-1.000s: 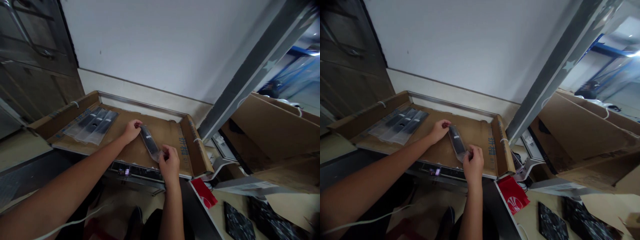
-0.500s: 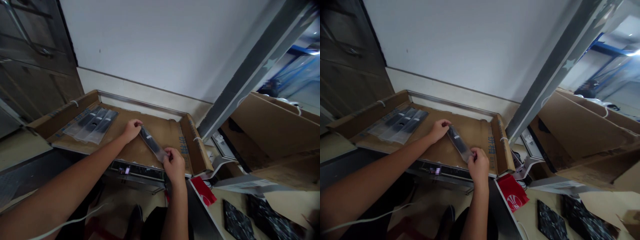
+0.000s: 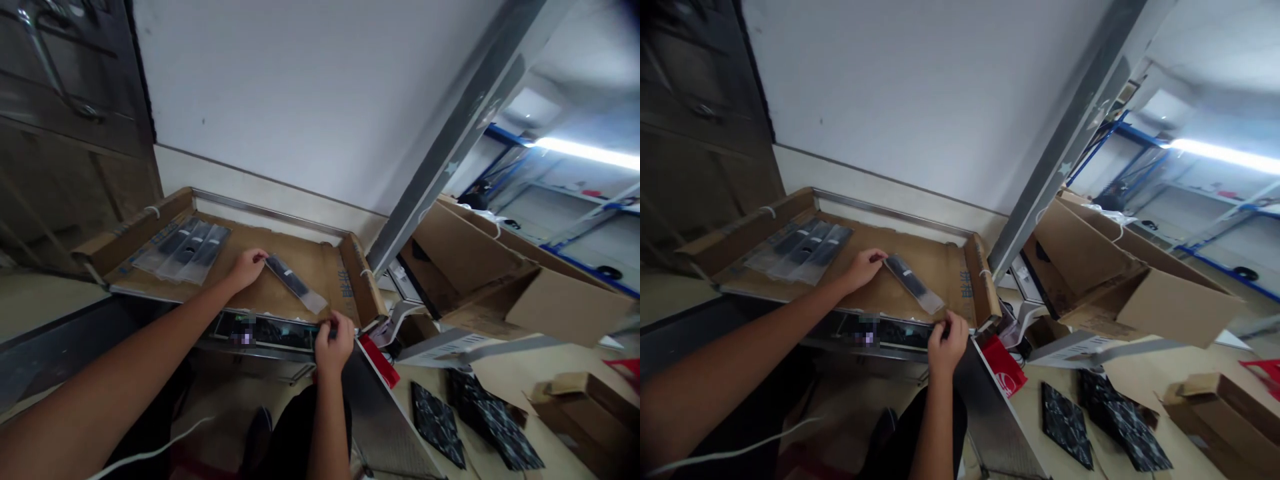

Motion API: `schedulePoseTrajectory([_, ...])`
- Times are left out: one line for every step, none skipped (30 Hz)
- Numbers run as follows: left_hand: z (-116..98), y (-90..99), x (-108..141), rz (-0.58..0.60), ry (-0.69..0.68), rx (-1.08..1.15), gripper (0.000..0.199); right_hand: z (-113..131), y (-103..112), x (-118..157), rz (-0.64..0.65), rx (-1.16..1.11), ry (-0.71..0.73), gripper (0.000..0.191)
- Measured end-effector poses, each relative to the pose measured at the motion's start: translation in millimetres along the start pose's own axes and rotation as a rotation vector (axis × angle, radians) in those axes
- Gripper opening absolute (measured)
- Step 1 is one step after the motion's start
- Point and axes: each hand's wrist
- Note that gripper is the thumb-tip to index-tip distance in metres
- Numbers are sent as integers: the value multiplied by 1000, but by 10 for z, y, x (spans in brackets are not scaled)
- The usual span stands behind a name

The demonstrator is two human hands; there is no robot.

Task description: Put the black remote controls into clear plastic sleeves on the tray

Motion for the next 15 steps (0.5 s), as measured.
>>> schedulePoseTrajectory([5, 32, 49, 59, -65, -68, 31, -40, 21, 194, -92, -13, -72, 24])
schedulePoseTrajectory([10, 58, 93, 111, -132, -145, 33, -90, 46, 381, -131, -18, -161, 23])
schedulePoseTrajectory([13, 79, 130, 146, -186, -226, 34, -148, 75, 548, -98, -13, -229, 21])
schedulePoseTrajectory([14, 94, 160, 164, -219, -303, 33, -208, 107, 685, -2, -2, -285, 20])
schedulePoseTrajectory([12, 106, 183, 168, -230, -367, 32, -265, 141, 785, 117, 23, -335, 20])
schedulePoseTrajectory([8, 115, 202, 165, -224, -410, 31, -316, 174, 847, 250, 56, -380, 19])
schedulePoseTrajectory([3, 124, 220, 164, -211, -436, 31, -357, 205, 875, 376, 91, -419, 20])
schedulePoseTrajectory([-2, 134, 240, 166, -199, -447, 31, -388, 232, 876, 479, 130, -456, 22])
schedulePoseTrajectory([-7, 147, 268, 169, -190, -448, 30, -409, 251, 859, 560, 173, -495, 25])
schedulePoseTrajectory([-10, 165, 305, 173, -184, -444, 30, -421, 263, 833, 626, 221, -537, 28])
schedulePoseTrajectory([-11, 190, 356, 175, -182, -443, 28, -427, 263, 807, 689, 275, -579, 32])
schedulePoseTrajectory([-10, 221, 420, 173, -187, -447, 27, -427, 249, 787, 761, 338, -617, 34])
schedulePoseTrajectory([-6, 259, 496, 168, -198, -462, 26, -424, 221, 777, 853, 412, -638, 37])
schedulePoseTrajectory([-1, 302, 582, 161, -213, -488, 25, -417, 176, 780, 954, 486, -634, 39])
schedulePoseTrajectory([4, 349, 672, 153, -232, -523, 25, -405, 116, 795, 1050, 549, -607, 39])
Point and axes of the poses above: each hand's wrist, its own x-axis away from the middle knuckle, its own y-axis out of the back of the hand, z = x × y, and after that the axes turned 12 degrees about z, right-handed
